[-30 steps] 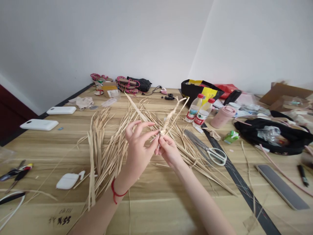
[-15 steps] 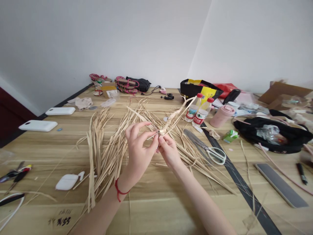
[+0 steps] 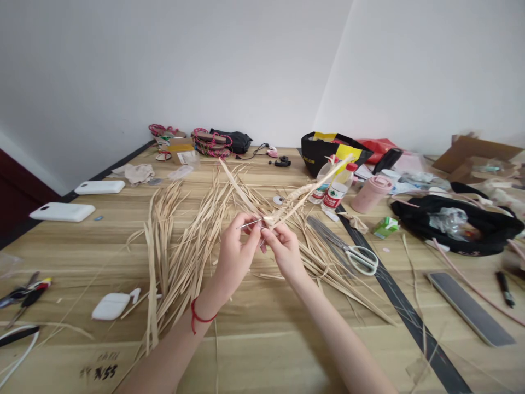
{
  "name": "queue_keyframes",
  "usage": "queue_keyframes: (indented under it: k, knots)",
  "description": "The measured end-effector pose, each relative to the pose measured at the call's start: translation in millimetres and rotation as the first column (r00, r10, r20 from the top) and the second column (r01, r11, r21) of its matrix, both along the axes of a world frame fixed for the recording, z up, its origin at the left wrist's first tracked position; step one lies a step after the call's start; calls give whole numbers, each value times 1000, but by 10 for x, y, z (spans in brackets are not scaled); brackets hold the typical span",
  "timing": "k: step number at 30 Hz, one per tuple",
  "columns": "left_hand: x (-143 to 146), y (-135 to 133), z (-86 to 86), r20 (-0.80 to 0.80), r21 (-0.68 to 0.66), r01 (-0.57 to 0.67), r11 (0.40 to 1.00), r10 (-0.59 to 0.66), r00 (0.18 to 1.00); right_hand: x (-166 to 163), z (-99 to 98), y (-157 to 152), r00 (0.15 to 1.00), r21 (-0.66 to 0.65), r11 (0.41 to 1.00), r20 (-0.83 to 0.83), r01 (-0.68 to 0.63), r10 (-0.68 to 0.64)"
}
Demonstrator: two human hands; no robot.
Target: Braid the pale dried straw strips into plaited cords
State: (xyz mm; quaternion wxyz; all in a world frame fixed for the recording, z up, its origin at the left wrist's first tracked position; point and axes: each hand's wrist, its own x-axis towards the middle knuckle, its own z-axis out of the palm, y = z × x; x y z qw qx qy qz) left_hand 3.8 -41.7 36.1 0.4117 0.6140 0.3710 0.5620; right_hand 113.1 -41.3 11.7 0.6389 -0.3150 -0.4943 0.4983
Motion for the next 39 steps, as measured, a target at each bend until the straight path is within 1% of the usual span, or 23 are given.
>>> queue_keyframes:
  k: [3,7,10,12,16,20,23,29,33,36,39]
  knots:
    - [-29,57,-3,57,-33,56,998,-54,997,39,25,-2,996,34,998,64,-59,57]
    - [-85,114,9,93,-76,106,991,-99,991,122,47,3,972,69,976,131,-204,194]
    - [-111,139,3,79,-85,79,993,-73,994,172,36,20,948,56,954,141,-294,284]
    - [-120,156,-9,66,-62,49,997,-45,997,188,17,35,939,46,945,142,-324,315]
    - [-132,203,-45,53,-20,32,999,-31,998,195,-13,62,945,27,949,105,-315,311]
    - [-152,247,-73,28,-14,80,997,-80,996,205,-3,72,952,-14,954,51,-300,300]
    - [-162,260,-84,17,-18,105,994,-104,994,218,17,67,949,-29,949,38,-313,314]
    - [-155,249,-94,16,-8,70,998,-70,997,239,31,55,933,-46,933,31,-358,360]
    - [-138,224,-77,27,-8,44,999,-44,999,239,-4,73,921,-49,919,-21,-390,390]
    - [-116,203,-61,56,-6,40,999,-40,998,229,-33,91,921,-33,921,-52,-388,386]
    - [-95,186,-42,77,-4,43,999,-43,996,222,-37,97,928,-33,928,-40,-371,370]
